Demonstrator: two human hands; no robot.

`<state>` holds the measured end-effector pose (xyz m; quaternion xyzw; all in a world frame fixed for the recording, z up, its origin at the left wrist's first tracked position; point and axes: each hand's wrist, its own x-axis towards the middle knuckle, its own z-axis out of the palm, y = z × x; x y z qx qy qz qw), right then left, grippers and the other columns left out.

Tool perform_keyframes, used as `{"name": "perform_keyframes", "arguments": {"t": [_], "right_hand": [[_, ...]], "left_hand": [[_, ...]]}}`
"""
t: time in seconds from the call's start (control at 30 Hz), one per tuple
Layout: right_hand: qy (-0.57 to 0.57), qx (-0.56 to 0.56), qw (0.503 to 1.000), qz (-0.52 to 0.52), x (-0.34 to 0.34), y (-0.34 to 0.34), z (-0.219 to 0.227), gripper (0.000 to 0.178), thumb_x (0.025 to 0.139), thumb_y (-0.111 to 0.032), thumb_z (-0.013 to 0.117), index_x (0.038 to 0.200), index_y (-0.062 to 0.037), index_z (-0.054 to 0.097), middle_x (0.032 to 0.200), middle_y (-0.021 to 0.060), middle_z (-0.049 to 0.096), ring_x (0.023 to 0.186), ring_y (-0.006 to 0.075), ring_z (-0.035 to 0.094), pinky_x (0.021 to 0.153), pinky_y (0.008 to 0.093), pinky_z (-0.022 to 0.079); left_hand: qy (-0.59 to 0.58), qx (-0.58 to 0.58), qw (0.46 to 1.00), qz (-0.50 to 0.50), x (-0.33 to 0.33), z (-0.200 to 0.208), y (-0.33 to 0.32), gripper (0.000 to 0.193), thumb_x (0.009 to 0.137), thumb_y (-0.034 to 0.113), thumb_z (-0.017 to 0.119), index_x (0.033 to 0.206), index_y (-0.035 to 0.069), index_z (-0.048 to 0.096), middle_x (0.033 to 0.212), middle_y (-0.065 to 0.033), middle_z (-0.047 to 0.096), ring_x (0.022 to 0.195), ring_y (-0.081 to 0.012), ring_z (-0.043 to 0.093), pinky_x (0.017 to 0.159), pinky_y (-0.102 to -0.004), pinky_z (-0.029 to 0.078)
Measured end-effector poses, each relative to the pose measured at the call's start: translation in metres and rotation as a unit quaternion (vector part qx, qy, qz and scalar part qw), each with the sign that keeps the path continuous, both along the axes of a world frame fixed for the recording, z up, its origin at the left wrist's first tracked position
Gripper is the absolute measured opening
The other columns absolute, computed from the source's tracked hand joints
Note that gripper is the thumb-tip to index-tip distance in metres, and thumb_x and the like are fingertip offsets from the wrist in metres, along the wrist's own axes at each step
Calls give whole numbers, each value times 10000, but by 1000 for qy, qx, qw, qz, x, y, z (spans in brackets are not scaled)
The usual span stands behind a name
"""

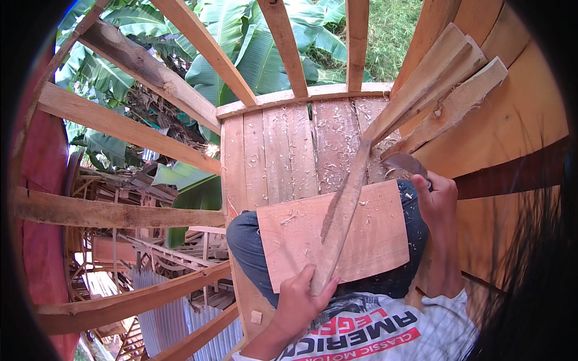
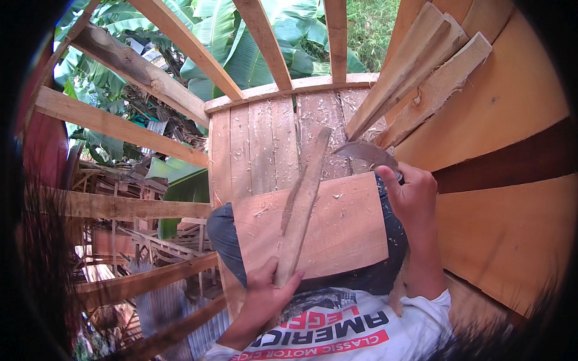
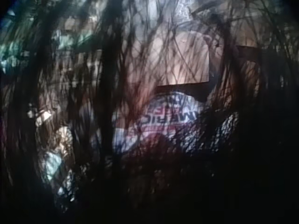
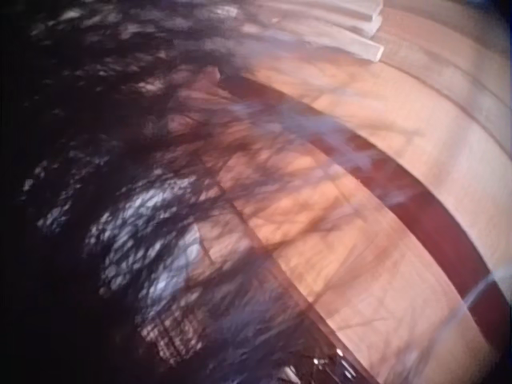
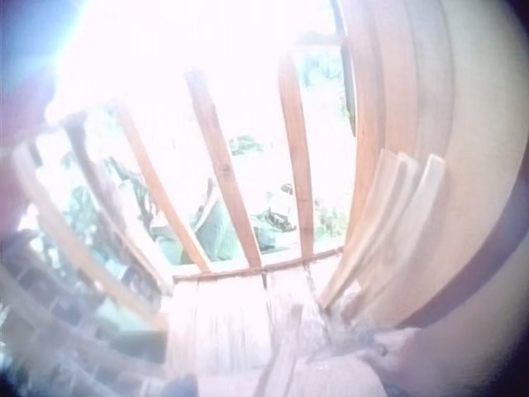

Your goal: The person sits cross-legged on a wooden platform and uses a curved knife to shave and shape a long piece of wood. They hold the wood with their left hand and repeatedly scrape the surface with the knife in their right hand, creating wood shavings.

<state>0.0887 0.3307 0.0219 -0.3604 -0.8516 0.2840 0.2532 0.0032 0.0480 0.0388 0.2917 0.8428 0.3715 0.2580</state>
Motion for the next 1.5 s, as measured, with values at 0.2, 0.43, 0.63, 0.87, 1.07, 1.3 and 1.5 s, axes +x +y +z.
{"name": "perform_keyframes", "arguments": {"t": [0.2, 0.43, 0.63, 0.87, 1.07, 1.3, 1.5], "right_hand": [[-52, 59, 970, 229, 1, -77, -11, 528, 741, -558, 664, 548, -79, 559, 494, 95, 535, 468, 278, 579, 436, 362, 442], [-50, 129, 972, 190, -2, -67, -16, 562, 687, -621, 668, 519, -100, 539, 458, 68, 496, 431, 250, 557, 405, 339, 421], [-23, 148, 973, 177, -10, -61, -16, 589, 656, -644, 671, 509, -99, 506, 461, 62, 486, 426, 248, 542, 408, 339, 411], [-58, 28, 994, -90, -24, -11, -22, 628, 780, -597, 610, 538, -30, 492, 495, 142, 491, 443, 317, 533, 439, 377, 404], [-34, 85, 988, 123, -20, -51, 10, 567, 797, -556, 615, 588, -30, 569, 529, 146, 534, 483, 310, 572, 465, 393, 422], [-34, 93, 969, 227, -33, -73, -9, 528, 723, -584, 667, 584, -82, 578, 490, 95, 512, 467, 279, 565, 444, 367, 428], [-25, 145, 971, 191, -36, -65, -17, 542, 681, -602, 684, 573, -85, 563, 490, 82, 505, 468, 278, 550, 436, 357, 414]], "left_hand": [[76, 42, 996, -5, -12, 2, 12, 321, 754, 218, 755, 827, -28, 561, 616, -212, 591, 567, -361, 624, 496, -386, 483], [49, 1, 999, -1, -2, 9, 11, 319, 768, 196, 744, 852, -33, 539, 652, -227, 601, 597, -385, 623, 506, -395, 486], [41, 8, 999, 8, -1, 13, 11, 309, 777, 186, 734, 816, -26, 512, 654, -235, 598, 598, -390, 623, 505, -399, 483], [1, -15, 1000, -3, 3, 19, 2, 292, 776, 184, 731, 789, -22, 525, 622, -224, 586, 578, -378, 620, 502, -389, 477], [-19, -28, 994, 108, -19, 1, -15, 277, 763, 175, 733, 790, -24, 542, 585, -199, 585, 567, -323, 644, 499, -342, 478], [64, 12, 997, 37, -20, 17, -4, 315, 753, 187, 752, 827, -32, 538, 668, -207, 618, 596, -339, 650, 510, -353, 488], [54, 32, 997, 37, -14, 9, -6, 326, 763, 204, 745, 820, -26, 521, 668, -218, 605, 599, -375, 632, 500, -370, 488]]}}
